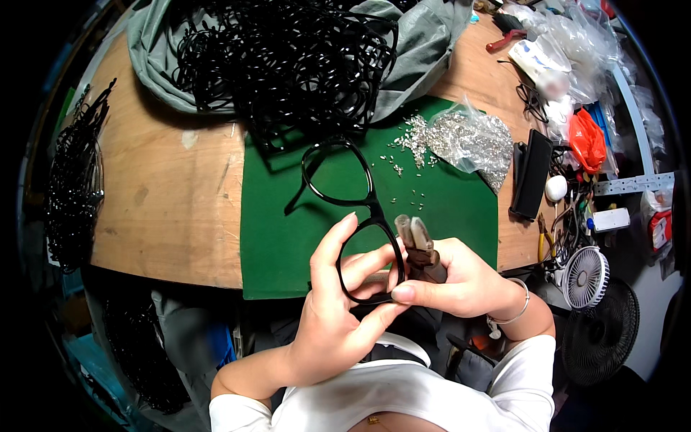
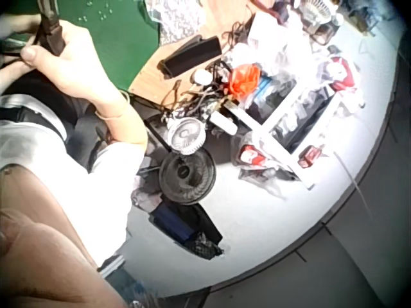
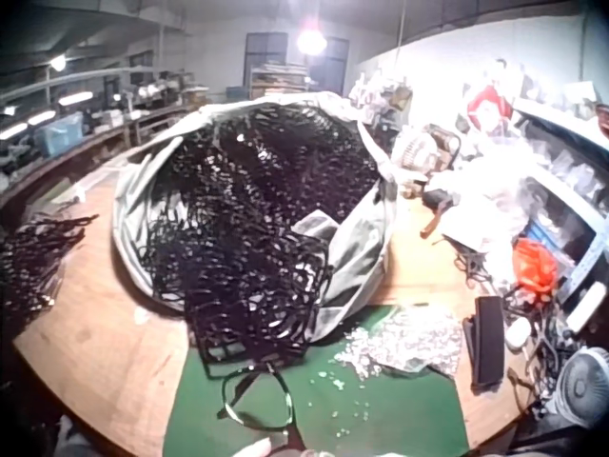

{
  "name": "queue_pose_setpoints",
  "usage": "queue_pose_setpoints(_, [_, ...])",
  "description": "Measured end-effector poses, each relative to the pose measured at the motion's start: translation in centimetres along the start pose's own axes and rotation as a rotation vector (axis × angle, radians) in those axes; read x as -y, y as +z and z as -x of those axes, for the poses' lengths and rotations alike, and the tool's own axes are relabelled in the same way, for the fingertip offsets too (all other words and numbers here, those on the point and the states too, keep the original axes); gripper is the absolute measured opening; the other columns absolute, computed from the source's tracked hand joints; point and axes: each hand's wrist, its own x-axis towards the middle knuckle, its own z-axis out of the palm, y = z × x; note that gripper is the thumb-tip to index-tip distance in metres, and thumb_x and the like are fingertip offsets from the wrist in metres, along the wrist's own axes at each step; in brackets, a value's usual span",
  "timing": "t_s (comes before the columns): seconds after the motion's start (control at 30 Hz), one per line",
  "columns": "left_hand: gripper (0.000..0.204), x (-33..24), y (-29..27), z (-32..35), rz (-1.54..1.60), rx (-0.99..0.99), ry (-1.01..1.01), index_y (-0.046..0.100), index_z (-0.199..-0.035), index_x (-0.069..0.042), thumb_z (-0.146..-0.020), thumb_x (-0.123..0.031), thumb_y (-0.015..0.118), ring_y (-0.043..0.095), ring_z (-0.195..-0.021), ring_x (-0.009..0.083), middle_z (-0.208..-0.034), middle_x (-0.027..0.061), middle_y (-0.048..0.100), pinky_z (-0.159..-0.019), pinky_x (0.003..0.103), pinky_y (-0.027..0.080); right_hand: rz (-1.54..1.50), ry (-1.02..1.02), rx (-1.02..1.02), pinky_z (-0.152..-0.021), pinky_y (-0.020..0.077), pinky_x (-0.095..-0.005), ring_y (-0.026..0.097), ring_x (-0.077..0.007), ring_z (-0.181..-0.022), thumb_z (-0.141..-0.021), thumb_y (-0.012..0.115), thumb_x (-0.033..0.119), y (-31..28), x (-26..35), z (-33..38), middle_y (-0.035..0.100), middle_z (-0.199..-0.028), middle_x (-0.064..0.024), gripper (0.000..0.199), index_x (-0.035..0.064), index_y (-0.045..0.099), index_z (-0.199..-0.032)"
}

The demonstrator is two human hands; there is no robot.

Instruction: The person repeatedly picks up black eyeglass frames from a large bag and uses pliers to press or adjust the frame arms. Finished frames are placed on the table. The task continues in a repetitive cycle throughout the clip.

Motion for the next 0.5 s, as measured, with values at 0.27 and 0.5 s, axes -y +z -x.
queue_pose_setpoints(0.27, [0.089, -1.7, -1.4, 0.8, 0.081, 0.0, -0.094, -0.001, -0.13, -0.007, -0.069, 0.012, 0.06, 0.056, -0.095, 0.0227, -0.12, 0.0217, 0.043, -0.084, 0.033, 0.045, 0.194, 0.042, -0.004, -0.069, 0.0433, -0.0264, 0.053, -0.0119, -0.077, -0.085, 0.053, 0.025, -1.0, -0.7, 2.6, 0.056, -0.082, -0.0063, 0.029, -0.0019, 0.051, -0.097])
queue_pose_setpoints(0.5, [0.081, -2.1, -1.2, 0.5, 0.077, 0.049, -0.113, -0.001, -0.13, -0.006, -0.074, 0.011, 0.055, 0.056, -0.093, 0.0181, -0.121, 0.025, 0.041, -0.08, 0.027, 0.046, 0.432, 0.265, 0.312, -0.058, 0.0426, -0.0338, 0.055, -0.0235, -0.063, -0.088, 0.043, 0.035, -0.6, 1.3, 2.4, 0.054, -0.068, -0.015, 0.042, -0.005, 0.049, -0.099])
